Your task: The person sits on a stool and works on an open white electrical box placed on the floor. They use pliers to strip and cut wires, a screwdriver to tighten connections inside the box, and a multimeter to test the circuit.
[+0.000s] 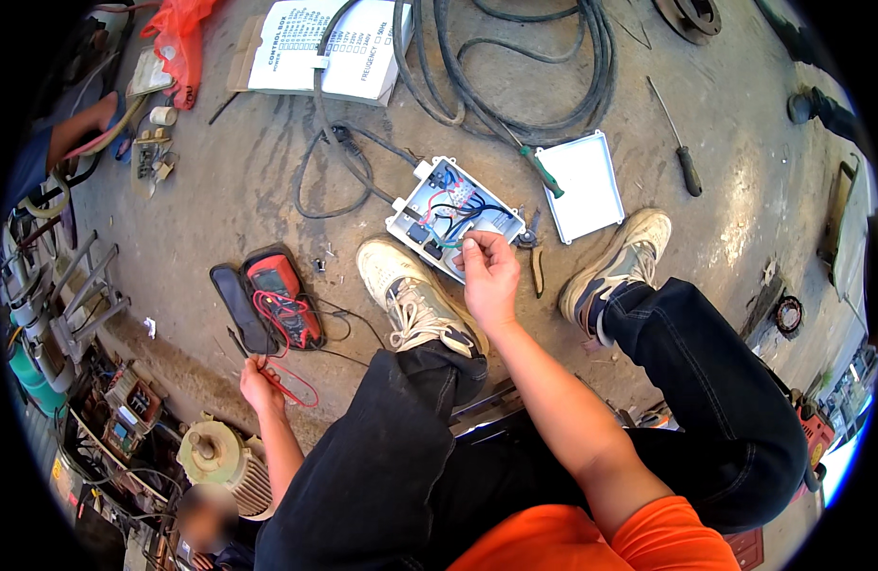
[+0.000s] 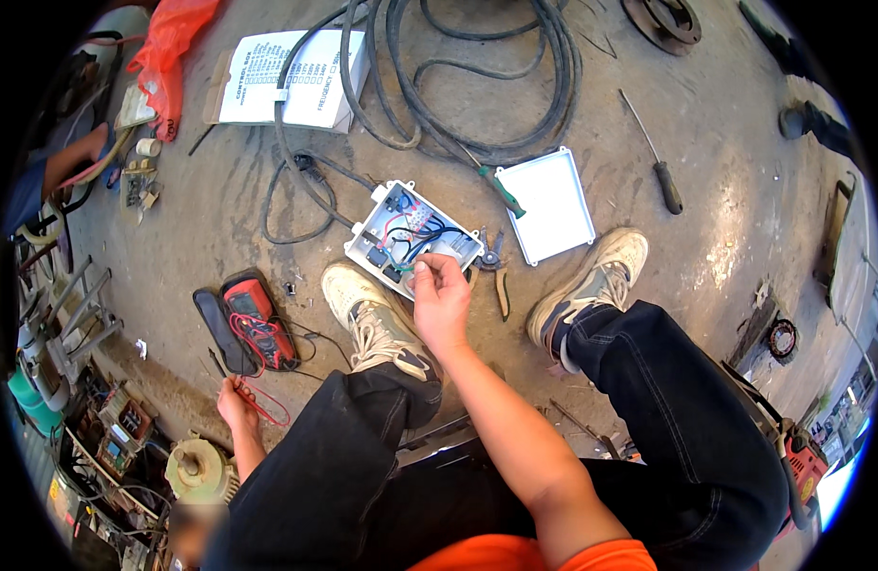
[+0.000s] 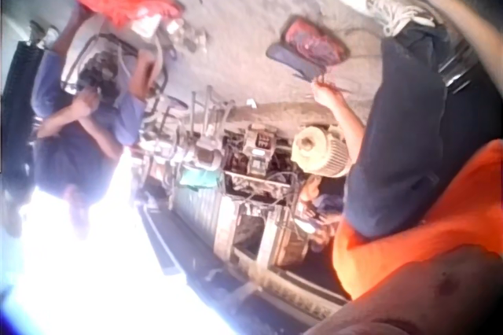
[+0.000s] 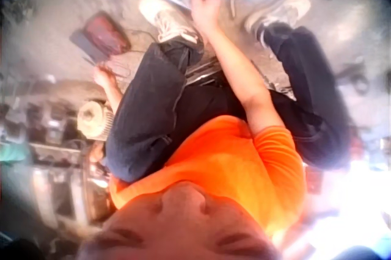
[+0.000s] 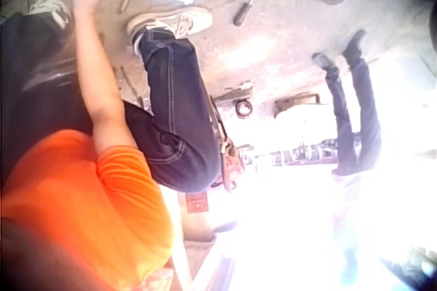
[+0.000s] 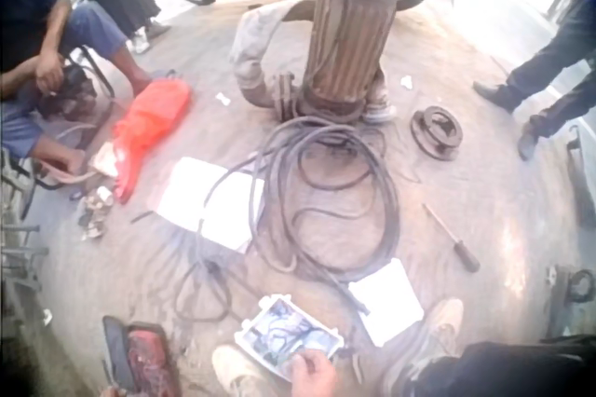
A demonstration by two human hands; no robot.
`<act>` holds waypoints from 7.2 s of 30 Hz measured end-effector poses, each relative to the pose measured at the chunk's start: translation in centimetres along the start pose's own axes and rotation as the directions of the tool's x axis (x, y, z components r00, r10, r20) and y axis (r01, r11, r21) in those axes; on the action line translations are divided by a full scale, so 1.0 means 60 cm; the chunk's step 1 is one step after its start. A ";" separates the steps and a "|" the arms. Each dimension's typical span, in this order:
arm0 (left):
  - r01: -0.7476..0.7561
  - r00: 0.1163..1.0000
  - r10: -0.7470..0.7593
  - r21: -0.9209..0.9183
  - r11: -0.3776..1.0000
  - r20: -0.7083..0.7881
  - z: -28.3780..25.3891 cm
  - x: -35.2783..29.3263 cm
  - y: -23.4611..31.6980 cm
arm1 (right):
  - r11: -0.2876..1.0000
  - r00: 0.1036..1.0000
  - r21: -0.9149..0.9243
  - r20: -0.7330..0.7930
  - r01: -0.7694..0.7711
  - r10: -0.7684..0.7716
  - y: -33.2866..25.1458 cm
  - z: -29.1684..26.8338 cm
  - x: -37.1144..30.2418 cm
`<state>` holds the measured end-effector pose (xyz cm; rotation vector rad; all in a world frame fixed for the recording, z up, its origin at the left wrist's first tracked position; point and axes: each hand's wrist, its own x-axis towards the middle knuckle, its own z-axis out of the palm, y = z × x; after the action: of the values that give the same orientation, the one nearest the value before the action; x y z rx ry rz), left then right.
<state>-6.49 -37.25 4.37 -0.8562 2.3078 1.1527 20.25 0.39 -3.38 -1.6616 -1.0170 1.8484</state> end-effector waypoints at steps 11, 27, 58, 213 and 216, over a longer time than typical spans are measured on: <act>-0.917 0.293 0.588 0.047 0.397 0.754 0.416 -0.247 0.200 | 0.949 0.971 0.217 -0.027 -0.227 0.239 0.001 -0.008 0.020; -0.973 0.083 0.500 -0.039 0.228 0.862 0.531 -0.223 0.103 | 0.937 0.953 0.181 0.015 -0.300 0.303 -0.051 0.012 0.080; -0.974 -0.112 0.528 -0.198 0.109 0.842 0.607 -0.229 0.128 | 0.522 0.797 -0.603 0.455 0.604 -0.397 -0.071 -0.006 0.143; -0.985 0.113 0.618 0.008 0.170 0.778 0.626 -0.210 0.038 | -0.068 0.676 -0.676 0.737 0.734 -0.033 -0.259 0.027 0.088; -0.987 0.107 0.609 0.012 0.158 0.786 0.630 -0.218 0.045 | -0.040 0.543 -0.555 0.824 0.831 -0.159 -0.247 0.011 0.105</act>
<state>4.61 -0.66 -7.67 1.2653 2.1591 0.7283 16.40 14.24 3.95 -0.6243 -3.0730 0.9186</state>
